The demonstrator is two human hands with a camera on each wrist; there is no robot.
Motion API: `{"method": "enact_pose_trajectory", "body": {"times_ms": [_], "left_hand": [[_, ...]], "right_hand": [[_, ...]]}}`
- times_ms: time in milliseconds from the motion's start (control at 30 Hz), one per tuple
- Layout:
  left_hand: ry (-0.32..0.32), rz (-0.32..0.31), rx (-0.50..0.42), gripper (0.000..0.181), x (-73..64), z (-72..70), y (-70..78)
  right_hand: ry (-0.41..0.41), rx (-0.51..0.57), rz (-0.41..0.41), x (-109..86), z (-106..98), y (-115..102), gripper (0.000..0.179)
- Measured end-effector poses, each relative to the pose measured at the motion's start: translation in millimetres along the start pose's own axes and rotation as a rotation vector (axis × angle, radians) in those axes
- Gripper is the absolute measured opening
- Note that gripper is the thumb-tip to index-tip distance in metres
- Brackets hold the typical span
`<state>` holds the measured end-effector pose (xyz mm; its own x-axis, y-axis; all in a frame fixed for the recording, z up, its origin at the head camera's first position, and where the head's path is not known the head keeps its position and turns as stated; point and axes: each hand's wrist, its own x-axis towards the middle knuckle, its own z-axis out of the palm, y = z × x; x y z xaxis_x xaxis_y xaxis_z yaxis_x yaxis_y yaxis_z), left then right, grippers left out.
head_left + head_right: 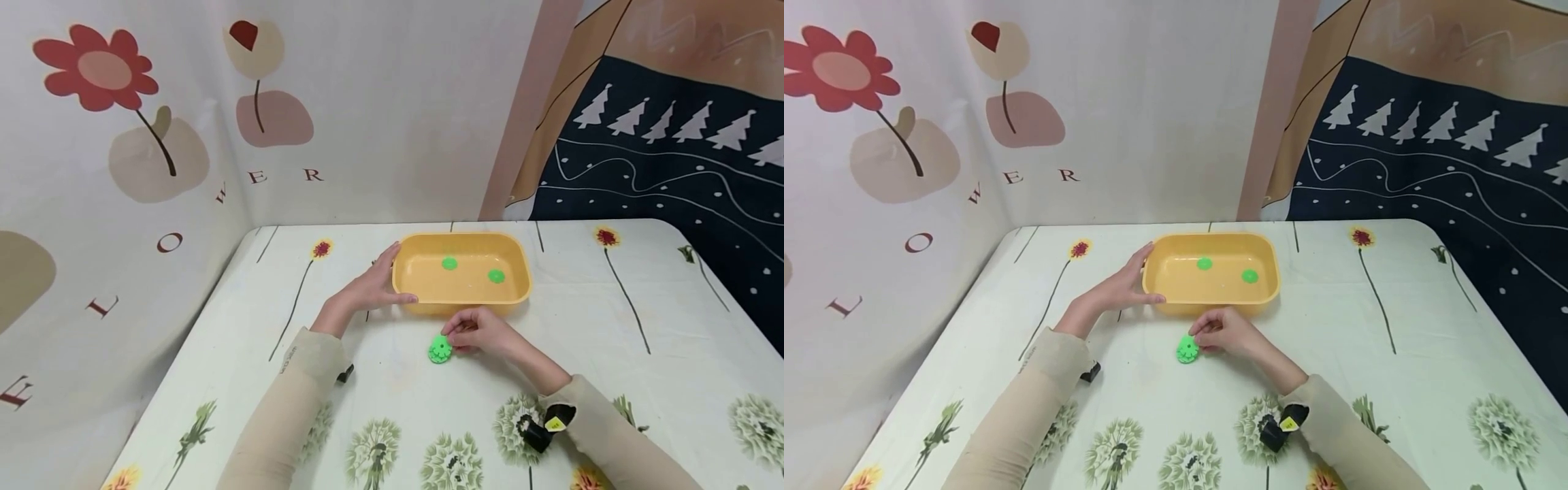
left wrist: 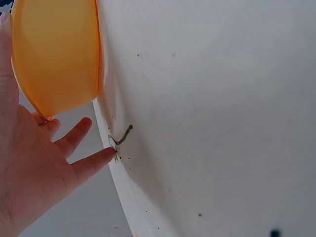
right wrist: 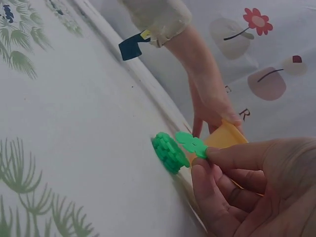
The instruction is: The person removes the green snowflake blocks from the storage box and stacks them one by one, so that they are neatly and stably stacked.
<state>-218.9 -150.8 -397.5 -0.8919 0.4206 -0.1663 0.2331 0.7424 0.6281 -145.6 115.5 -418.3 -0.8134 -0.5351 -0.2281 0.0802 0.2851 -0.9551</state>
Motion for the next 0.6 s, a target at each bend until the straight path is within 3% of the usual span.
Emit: {"method": "enact_pose_trajectory", "body": {"times_ms": [600], "left_hand": [[0.012,0.012,0.008,0.122,0.7,1.1,-1.3]], "right_hand": [[0.004,-0.056,-0.018,4.0,5.8,1.7,0.016]]}}
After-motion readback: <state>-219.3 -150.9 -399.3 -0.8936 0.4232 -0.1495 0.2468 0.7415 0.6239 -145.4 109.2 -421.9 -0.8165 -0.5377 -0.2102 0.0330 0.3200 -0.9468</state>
